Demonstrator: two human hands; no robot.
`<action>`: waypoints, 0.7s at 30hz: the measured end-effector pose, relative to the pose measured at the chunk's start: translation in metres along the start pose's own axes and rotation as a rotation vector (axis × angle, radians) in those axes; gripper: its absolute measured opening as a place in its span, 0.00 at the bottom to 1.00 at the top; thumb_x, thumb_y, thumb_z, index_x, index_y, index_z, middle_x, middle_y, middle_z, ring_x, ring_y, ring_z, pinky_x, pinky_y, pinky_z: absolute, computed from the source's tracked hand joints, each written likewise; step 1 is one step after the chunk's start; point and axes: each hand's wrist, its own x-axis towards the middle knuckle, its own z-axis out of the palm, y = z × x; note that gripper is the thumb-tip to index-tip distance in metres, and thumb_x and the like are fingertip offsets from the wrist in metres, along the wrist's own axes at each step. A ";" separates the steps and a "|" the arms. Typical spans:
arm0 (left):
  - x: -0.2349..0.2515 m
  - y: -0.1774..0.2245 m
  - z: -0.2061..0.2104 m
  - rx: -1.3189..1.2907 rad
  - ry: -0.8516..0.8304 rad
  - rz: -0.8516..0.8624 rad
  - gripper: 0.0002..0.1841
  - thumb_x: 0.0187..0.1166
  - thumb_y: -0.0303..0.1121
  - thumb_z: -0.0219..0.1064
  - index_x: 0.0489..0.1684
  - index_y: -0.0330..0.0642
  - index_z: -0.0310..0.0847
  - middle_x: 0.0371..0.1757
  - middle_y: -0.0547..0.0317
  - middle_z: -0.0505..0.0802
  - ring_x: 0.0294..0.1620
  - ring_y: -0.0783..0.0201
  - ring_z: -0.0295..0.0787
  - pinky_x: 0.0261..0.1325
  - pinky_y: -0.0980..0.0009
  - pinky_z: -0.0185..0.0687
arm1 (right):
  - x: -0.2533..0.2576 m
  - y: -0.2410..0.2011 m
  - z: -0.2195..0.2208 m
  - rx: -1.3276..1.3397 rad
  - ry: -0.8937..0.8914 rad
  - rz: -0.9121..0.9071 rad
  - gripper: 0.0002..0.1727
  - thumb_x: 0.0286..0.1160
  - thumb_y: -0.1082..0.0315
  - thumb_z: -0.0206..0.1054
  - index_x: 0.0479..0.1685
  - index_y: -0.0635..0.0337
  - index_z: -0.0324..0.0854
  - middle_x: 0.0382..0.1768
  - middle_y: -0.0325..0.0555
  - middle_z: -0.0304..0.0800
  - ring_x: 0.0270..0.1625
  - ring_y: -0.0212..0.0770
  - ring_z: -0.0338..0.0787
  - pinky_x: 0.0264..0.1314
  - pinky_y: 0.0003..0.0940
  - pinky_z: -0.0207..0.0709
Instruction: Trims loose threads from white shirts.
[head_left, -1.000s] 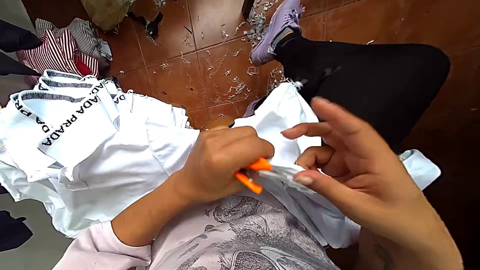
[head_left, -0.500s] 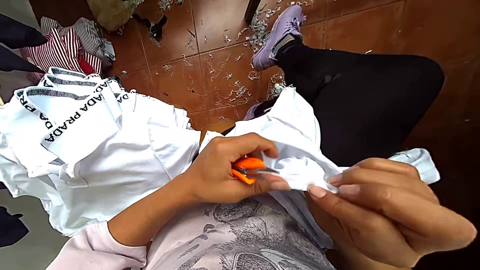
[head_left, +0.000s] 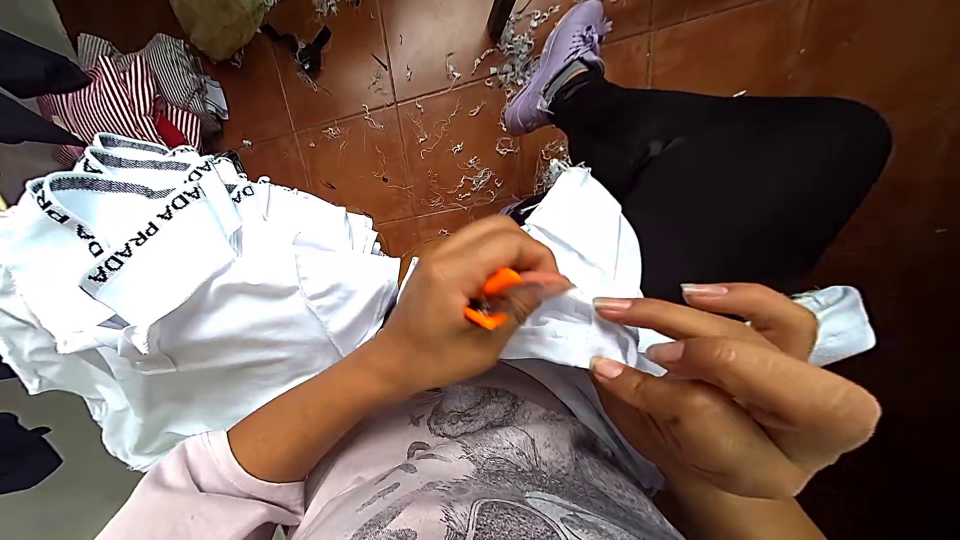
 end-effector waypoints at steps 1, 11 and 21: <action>0.003 -0.002 -0.006 0.042 0.044 -0.013 0.09 0.83 0.25 0.63 0.34 0.28 0.83 0.35 0.55 0.86 0.39 0.77 0.80 0.43 0.84 0.76 | -0.001 0.001 0.000 0.014 0.000 -0.001 0.10 0.72 0.78 0.69 0.31 0.60 0.71 0.41 0.46 0.79 0.62 0.43 0.84 0.84 0.51 0.68; -0.004 0.011 -0.010 0.129 -0.171 0.059 0.11 0.72 0.32 0.76 0.42 0.30 0.92 0.43 0.52 0.90 0.42 0.73 0.84 0.44 0.81 0.81 | 0.001 -0.004 -0.001 -0.008 -0.001 0.011 0.10 0.72 0.80 0.69 0.31 0.62 0.72 0.37 0.47 0.78 0.51 0.43 0.84 0.67 0.43 0.77; 0.000 0.001 0.002 0.239 -0.064 0.092 0.09 0.80 0.25 0.66 0.31 0.29 0.87 0.34 0.51 0.88 0.36 0.68 0.85 0.38 0.76 0.80 | 0.000 -0.009 0.001 -0.024 -0.003 0.018 0.09 0.72 0.79 0.69 0.31 0.62 0.73 0.38 0.47 0.76 0.47 0.42 0.82 0.61 0.39 0.76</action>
